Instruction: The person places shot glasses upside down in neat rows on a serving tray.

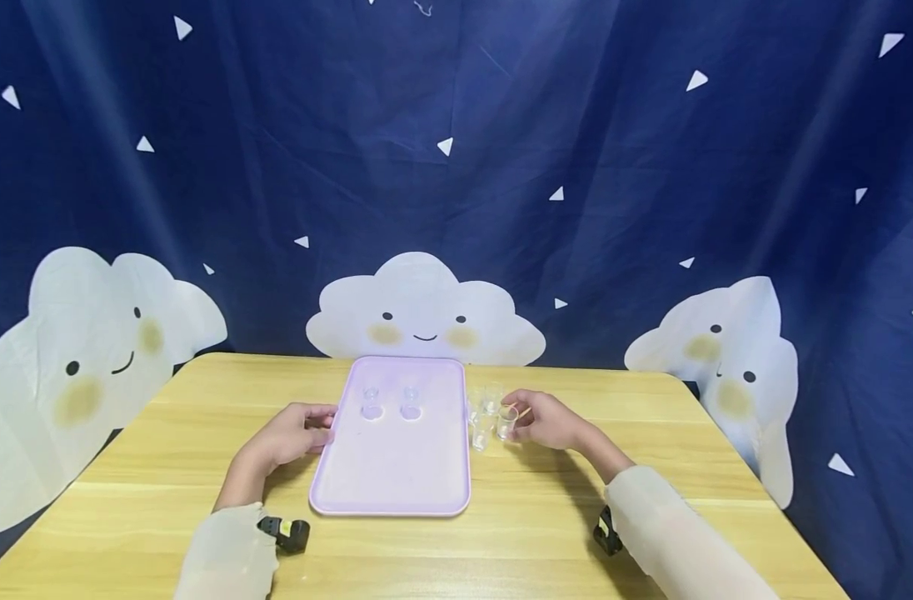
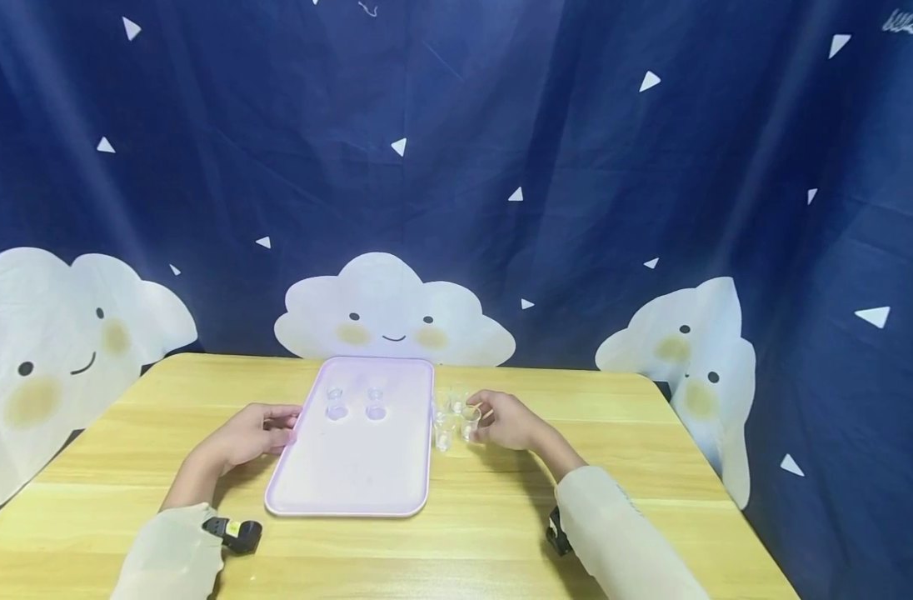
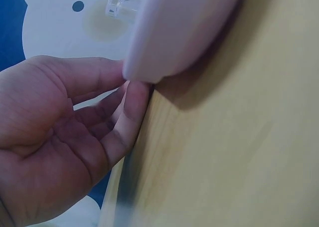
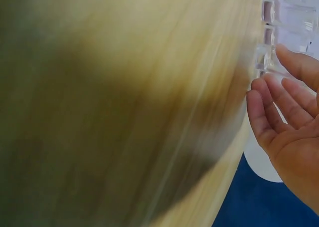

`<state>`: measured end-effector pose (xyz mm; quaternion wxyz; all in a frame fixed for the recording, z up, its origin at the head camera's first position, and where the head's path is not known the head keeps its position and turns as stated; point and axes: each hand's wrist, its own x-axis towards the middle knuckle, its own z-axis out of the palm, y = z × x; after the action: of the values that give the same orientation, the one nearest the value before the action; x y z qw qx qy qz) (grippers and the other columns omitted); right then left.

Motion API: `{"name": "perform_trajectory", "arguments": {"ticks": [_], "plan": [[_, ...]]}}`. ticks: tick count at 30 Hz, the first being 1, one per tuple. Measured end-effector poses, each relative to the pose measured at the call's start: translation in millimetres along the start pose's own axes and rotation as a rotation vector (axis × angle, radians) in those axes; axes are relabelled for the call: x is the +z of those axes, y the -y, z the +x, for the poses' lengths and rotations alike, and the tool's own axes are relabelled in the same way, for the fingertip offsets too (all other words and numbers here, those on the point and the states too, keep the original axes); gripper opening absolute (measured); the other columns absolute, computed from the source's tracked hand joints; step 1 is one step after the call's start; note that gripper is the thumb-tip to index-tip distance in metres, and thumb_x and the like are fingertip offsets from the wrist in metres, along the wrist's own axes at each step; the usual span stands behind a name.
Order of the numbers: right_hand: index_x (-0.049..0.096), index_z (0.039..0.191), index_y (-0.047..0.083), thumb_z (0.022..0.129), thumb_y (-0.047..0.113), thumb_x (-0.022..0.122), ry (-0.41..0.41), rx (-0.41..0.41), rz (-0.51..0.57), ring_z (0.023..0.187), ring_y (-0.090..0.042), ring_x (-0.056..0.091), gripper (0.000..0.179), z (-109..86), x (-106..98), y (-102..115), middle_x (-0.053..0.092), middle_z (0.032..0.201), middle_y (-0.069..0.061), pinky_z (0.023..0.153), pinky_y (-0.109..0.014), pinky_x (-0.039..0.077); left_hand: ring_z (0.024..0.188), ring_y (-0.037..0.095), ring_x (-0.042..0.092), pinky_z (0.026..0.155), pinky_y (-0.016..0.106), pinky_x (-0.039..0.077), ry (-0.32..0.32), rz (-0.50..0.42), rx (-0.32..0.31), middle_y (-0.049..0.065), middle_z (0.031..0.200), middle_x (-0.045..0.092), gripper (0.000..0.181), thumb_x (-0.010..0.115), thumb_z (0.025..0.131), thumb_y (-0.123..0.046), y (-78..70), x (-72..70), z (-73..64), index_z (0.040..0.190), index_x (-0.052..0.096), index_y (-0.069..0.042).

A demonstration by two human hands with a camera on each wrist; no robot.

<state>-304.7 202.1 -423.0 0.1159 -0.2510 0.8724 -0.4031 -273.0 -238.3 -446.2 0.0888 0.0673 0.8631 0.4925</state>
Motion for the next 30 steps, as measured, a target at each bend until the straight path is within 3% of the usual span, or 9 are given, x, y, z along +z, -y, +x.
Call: {"name": "perform_trajectory", "arguments": {"ticks": [9, 19, 30], "plan": [[0.065, 0.114, -0.003, 0.085, -0.003, 0.078, 0.008, 0.014, 0.027, 0.096, -0.028, 0.070, 0.032, 3.2, -1.4, -5.6, 0.067, 0.110, -0.015, 0.078, -0.033, 0.061, 0.102, 0.026, 0.061, 0.085, 0.036, 0.061, -0.003, -0.004, -0.019, 0.019, 0.119, 0.064, 0.048, 0.062, 0.094, 0.005, 0.6, -0.8, 0.7, 0.141, 0.053, 0.011], [0.070, 0.111, -0.001, 0.086, -0.001, 0.078, 0.008, 0.006, 0.019, 0.094, -0.024, 0.070, 0.027, 7.3, 0.5, -9.2, 0.068, 0.115, -0.015, 0.081, -0.032, 0.060, 0.102, 0.026, 0.062, 0.084, 0.035, 0.061, -0.005, -0.013, 0.003, 0.019, 0.118, 0.065, 0.047, 0.061, 0.093, 0.006, -0.7, -0.2, -0.2, 0.139, 0.053, 0.014], [0.066, 0.106, -0.004, 0.085, 0.001, 0.078, -0.012, -0.009, 0.047, 0.082, -0.018, 0.067, 0.025, 3.1, 0.9, -4.9, 0.069, 0.097, -0.012, 0.072, -0.029, 0.057, 0.101, 0.025, 0.062, 0.084, 0.037, 0.061, 0.005, -0.012, 0.013, 0.020, 0.118, 0.065, 0.048, 0.061, 0.092, 0.005, 0.1, -0.6, -0.4, 0.139, 0.052, 0.014]]}}
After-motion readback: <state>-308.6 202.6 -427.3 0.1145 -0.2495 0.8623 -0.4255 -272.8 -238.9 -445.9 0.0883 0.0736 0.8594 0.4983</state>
